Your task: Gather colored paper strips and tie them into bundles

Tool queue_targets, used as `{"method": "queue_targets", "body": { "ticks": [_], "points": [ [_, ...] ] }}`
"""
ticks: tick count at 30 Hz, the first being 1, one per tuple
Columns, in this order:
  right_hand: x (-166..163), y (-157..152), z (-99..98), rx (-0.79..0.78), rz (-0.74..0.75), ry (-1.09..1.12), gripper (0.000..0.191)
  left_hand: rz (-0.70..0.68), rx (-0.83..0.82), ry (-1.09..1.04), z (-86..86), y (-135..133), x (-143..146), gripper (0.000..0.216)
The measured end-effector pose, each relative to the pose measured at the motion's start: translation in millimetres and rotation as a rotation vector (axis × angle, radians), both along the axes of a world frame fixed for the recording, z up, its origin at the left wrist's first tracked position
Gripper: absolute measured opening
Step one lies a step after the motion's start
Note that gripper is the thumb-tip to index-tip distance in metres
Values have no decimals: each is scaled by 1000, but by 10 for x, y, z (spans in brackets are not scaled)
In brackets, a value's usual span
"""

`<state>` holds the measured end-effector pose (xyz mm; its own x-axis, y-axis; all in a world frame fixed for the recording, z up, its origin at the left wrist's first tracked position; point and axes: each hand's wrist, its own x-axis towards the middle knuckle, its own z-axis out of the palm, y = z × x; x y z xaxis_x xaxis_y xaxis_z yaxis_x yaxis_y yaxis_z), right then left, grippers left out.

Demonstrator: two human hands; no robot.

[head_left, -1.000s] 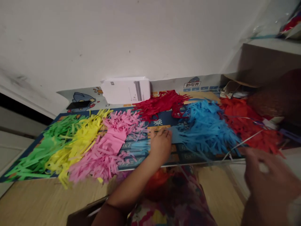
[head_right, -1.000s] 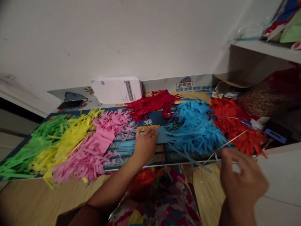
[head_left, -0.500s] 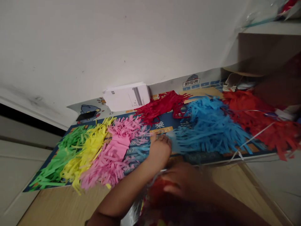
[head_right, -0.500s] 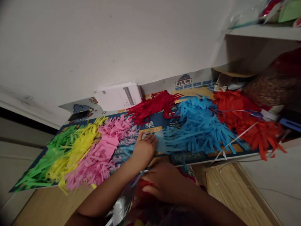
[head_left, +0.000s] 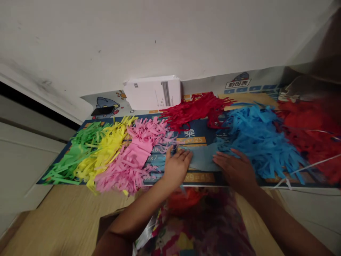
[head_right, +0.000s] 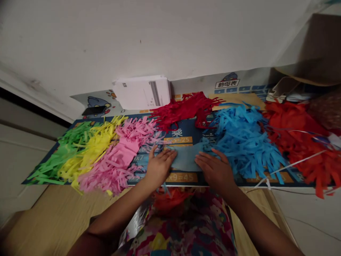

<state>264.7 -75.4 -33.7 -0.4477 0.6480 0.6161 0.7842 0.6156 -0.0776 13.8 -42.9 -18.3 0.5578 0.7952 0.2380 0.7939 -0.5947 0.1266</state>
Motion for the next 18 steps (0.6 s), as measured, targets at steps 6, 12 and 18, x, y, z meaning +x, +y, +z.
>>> {"method": "queue_targets", "body": {
  "ticks": [6, 12, 18],
  "points": [
    [-28, -107, -207, -151, 115, -42, 31, 112, -19, 186, 292, -199, -531, 36],
    [-36, -94, -140, -164, 122, -20, 25, -246, -102, 28, 491, -451, -189, 54],
    [53, -83, -144, -273, 194, -100, 29, -325, -85, -83, -87, -221, 121, 37]
  ]
}}
